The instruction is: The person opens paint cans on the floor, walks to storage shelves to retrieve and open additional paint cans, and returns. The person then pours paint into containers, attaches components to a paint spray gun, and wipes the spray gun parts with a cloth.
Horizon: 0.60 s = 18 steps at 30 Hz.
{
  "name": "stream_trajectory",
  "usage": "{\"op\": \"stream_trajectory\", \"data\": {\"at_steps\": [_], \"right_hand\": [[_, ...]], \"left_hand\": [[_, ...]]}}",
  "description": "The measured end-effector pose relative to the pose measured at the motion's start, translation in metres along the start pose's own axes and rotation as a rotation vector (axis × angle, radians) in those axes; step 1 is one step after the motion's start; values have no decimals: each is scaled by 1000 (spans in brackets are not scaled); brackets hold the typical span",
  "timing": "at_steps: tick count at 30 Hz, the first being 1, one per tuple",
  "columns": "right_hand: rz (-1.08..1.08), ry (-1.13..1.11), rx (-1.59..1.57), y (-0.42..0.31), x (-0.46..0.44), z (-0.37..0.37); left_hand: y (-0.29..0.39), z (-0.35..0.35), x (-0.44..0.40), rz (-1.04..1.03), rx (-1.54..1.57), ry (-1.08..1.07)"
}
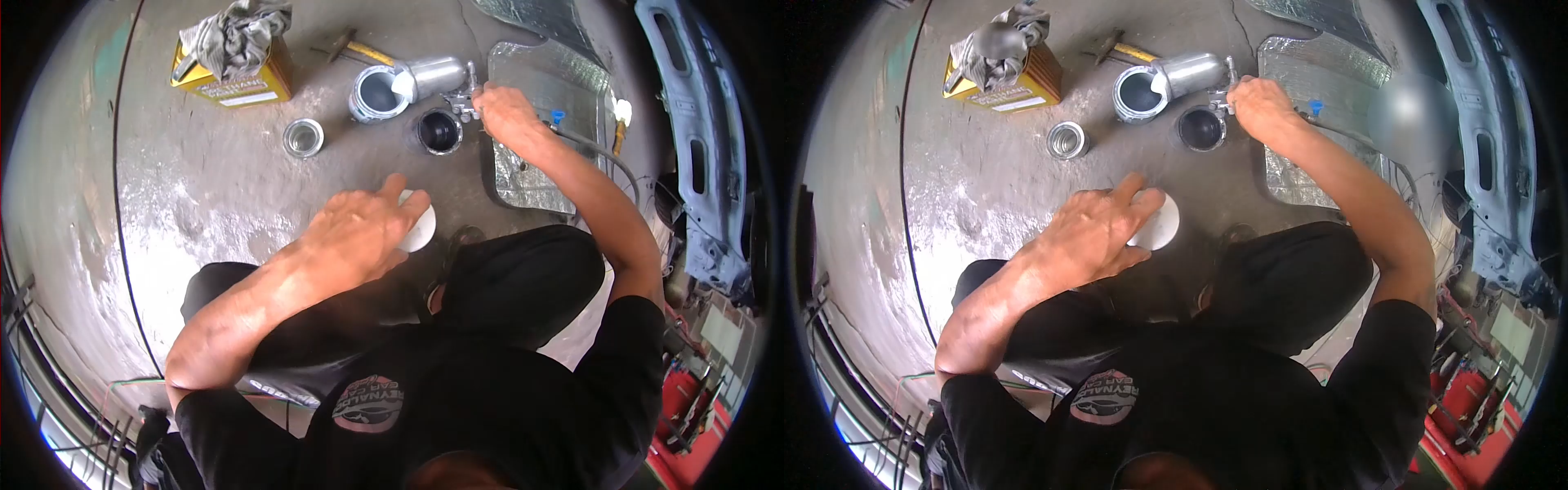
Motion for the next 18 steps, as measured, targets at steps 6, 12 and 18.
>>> {"op": "stream_trajectory", "data": {"at_steps": [6,12,18], "right_hand": [[61,-131,241,-12,-9,22],[56,-201,407,-21,-17,58],[58,-120,448,-23,-18,76]], "left_hand": [[0,-2,6,-16,1,25],[0,-3,12,-8,3,22],[-2,-6,14,-38,10,67]]}}
Point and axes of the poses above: each hand's wrist, its own x-axis away from the middle knuckle, its own z-axis out of the back of the hand, y = z × x, the point moved 3 cm from there along -x, towards the middle knuckle, and after that the axes turned 1 degree about y, right-handed, at the moved point
